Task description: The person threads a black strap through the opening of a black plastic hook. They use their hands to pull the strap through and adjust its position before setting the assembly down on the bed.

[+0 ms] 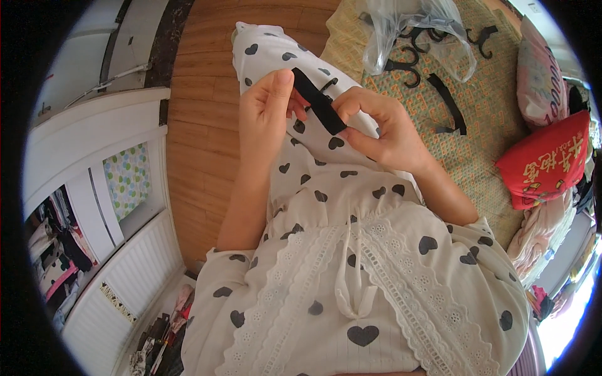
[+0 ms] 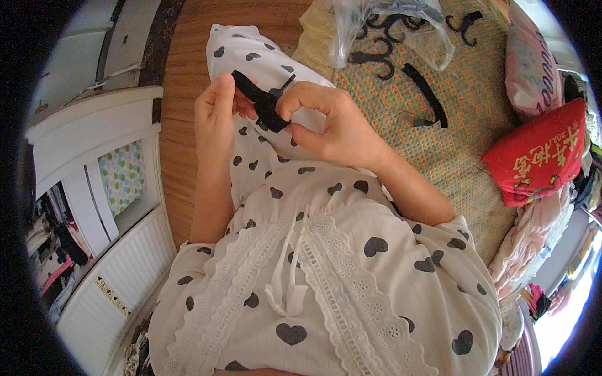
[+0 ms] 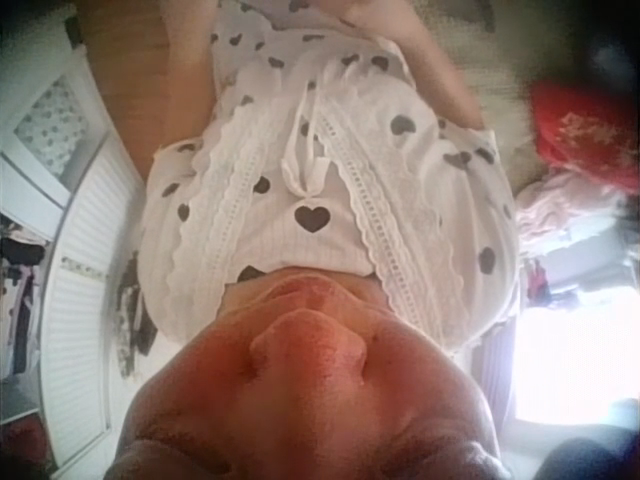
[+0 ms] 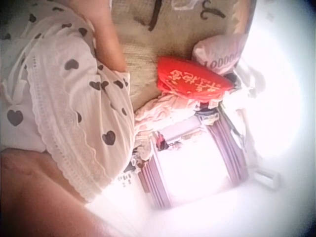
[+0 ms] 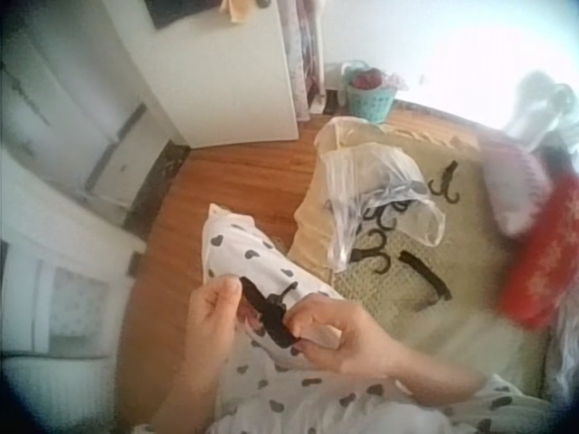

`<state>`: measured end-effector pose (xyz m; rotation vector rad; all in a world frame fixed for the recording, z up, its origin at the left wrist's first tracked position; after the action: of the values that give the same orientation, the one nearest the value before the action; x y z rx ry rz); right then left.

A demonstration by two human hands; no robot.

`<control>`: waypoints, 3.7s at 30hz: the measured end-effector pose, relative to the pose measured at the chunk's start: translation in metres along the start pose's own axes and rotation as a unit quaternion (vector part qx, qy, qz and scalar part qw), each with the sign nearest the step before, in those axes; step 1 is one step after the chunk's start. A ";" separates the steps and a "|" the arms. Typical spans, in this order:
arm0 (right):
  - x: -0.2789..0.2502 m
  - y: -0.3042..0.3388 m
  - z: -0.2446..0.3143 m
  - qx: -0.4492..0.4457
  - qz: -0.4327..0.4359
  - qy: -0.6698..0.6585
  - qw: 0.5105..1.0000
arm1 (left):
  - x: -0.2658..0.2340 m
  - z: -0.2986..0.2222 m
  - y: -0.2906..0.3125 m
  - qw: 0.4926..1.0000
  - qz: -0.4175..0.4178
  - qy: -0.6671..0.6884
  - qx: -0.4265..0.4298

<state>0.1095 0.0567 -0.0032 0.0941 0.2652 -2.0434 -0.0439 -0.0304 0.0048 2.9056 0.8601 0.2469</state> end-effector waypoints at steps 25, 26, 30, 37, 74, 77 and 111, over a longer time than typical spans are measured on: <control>0.009 -0.004 -0.015 0.053 -0.138 -0.065 0.987 | 0.010 0.010 0.007 0.987 0.102 0.122 -0.033; 0.011 -0.003 -0.016 0.034 -0.130 -0.057 0.989 | 0.010 0.012 0.007 0.986 0.081 0.129 -0.066; 0.013 -0.001 -0.006 0.013 -0.124 -0.078 0.989 | 0.005 0.016 0.004 0.991 0.037 0.104 -0.075; -0.004 0.005 0.002 0.121 -0.118 -0.185 0.968 | 0.014 0.009 0.009 0.996 0.029 0.075 -0.034; 0.004 0.014 -0.007 -0.035 -0.151 0.088 0.984 | 0.024 -0.006 0.013 0.991 0.005 -0.115 0.075; 0.002 0.017 0.000 -0.065 -0.184 0.134 0.972 | 0.027 -0.006 0.013 0.991 0.010 -0.115 0.069; -0.010 0.019 0.006 -0.036 -0.194 0.154 0.968 | 0.021 0.001 0.011 0.986 0.124 0.038 -0.102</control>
<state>0.1308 0.0553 0.0018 0.3393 0.5892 -2.4016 -0.0205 -0.0284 0.0080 2.8196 0.4479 0.4407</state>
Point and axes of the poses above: each hand's wrist, its own y-axis away from the middle knuckle, its own x-axis out of the palm, z = x × y, the point moved 3 cm from there along -y, towards the middle knuckle, and after that the axes turned 11 degrees about y, right-handed, at the moved point
